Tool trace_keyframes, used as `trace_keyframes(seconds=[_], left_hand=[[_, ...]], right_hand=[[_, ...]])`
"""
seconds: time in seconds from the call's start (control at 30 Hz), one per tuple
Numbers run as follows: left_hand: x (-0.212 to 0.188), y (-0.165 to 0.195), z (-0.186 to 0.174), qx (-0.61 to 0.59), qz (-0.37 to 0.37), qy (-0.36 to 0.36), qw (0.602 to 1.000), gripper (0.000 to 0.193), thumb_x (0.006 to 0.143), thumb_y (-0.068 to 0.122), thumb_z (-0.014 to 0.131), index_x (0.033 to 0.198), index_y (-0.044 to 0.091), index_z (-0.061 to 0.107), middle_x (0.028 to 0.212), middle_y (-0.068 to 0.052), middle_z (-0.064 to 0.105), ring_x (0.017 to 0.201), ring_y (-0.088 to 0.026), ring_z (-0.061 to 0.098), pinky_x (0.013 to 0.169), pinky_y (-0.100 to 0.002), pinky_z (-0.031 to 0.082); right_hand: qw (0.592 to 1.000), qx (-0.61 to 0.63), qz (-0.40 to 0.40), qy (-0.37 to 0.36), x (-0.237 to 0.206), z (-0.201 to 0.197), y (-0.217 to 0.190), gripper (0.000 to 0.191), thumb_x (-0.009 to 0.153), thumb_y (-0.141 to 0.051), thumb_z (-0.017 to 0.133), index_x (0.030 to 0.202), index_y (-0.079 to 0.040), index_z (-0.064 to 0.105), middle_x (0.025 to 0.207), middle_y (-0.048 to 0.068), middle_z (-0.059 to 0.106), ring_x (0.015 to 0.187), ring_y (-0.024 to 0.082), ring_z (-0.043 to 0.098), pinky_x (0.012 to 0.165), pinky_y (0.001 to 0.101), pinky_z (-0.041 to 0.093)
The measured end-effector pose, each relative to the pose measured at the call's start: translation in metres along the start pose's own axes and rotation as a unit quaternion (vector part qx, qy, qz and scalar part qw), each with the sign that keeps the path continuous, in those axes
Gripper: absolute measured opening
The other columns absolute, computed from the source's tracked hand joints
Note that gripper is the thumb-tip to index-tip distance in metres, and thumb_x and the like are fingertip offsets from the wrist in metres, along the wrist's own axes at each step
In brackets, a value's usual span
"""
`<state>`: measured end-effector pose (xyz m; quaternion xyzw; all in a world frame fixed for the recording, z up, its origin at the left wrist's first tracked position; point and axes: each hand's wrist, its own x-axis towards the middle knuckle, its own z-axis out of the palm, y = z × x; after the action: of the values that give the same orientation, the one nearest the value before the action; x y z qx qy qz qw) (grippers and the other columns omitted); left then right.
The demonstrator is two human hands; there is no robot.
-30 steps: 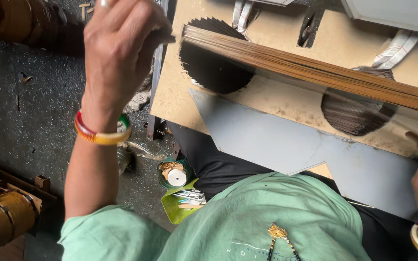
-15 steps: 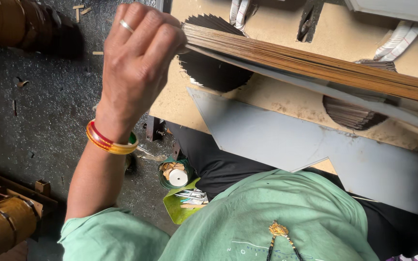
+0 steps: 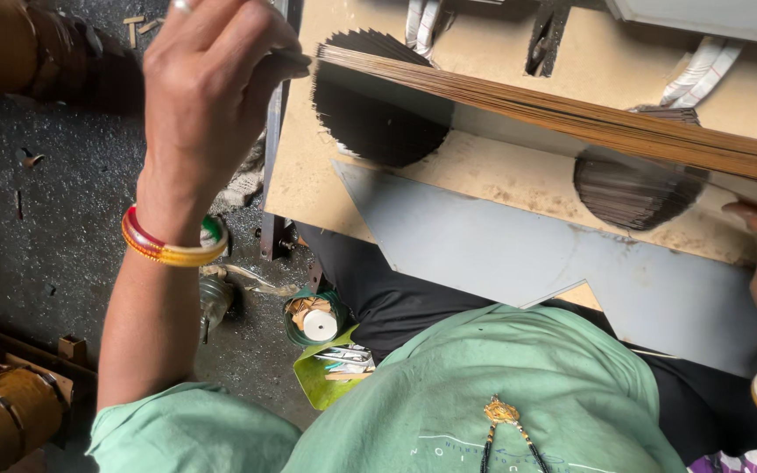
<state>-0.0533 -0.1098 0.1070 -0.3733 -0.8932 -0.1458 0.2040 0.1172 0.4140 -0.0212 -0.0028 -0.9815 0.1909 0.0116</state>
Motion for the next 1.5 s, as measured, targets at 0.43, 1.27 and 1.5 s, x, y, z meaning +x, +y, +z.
trace_keyframes(seconds=[0.43, 1.27, 1.5], left_hand=[[-0.02, 0.005, 0.01, -0.002, -0.072, 0.005, 0.997, 0.022, 0.093, 0.003, 0.084, 0.108, 0.003, 0.068, 0.11, -0.006, 0.063, 0.102, -0.021, 0.061, 0.086, -0.033, 0.048], [-0.015, 0.018, 0.035, -0.011, -0.09, -0.054, 0.994, 0.02, 0.094, 0.004, 0.08, 0.109, 0.002, 0.067, 0.113, -0.008, 0.061, 0.104, -0.019, 0.06, 0.089, -0.027, 0.05], [0.068, 0.029, 0.024, 0.162, 0.122, -0.219, 0.954, 0.075, 0.087, 0.053, 0.069, 0.145, 0.005, 0.059, 0.129, -0.016, 0.065, 0.11, -0.029, 0.064, 0.096, -0.043, 0.049]], right_hand=[[0.983, -0.097, -0.132, 0.084, 0.017, -0.051, -0.044, 0.01, 0.1, -0.01, 0.073, 0.099, -0.003, 0.066, 0.092, 0.006, 0.069, 0.079, 0.019, 0.058, 0.075, 0.0306, 0.041], [0.956, -0.125, -0.185, 0.189, 0.037, -0.066, -0.066, 0.021, 0.089, -0.013, 0.085, 0.098, -0.008, 0.066, 0.106, 0.001, 0.067, 0.093, 0.021, 0.055, 0.092, 0.0349, 0.037], [0.903, -0.322, -0.245, 0.144, 0.05, -0.109, -0.078, 0.058, 0.084, -0.04, 0.081, 0.134, -0.012, 0.067, 0.123, 0.006, 0.065, 0.112, 0.021, 0.062, 0.098, 0.0371, 0.042]])
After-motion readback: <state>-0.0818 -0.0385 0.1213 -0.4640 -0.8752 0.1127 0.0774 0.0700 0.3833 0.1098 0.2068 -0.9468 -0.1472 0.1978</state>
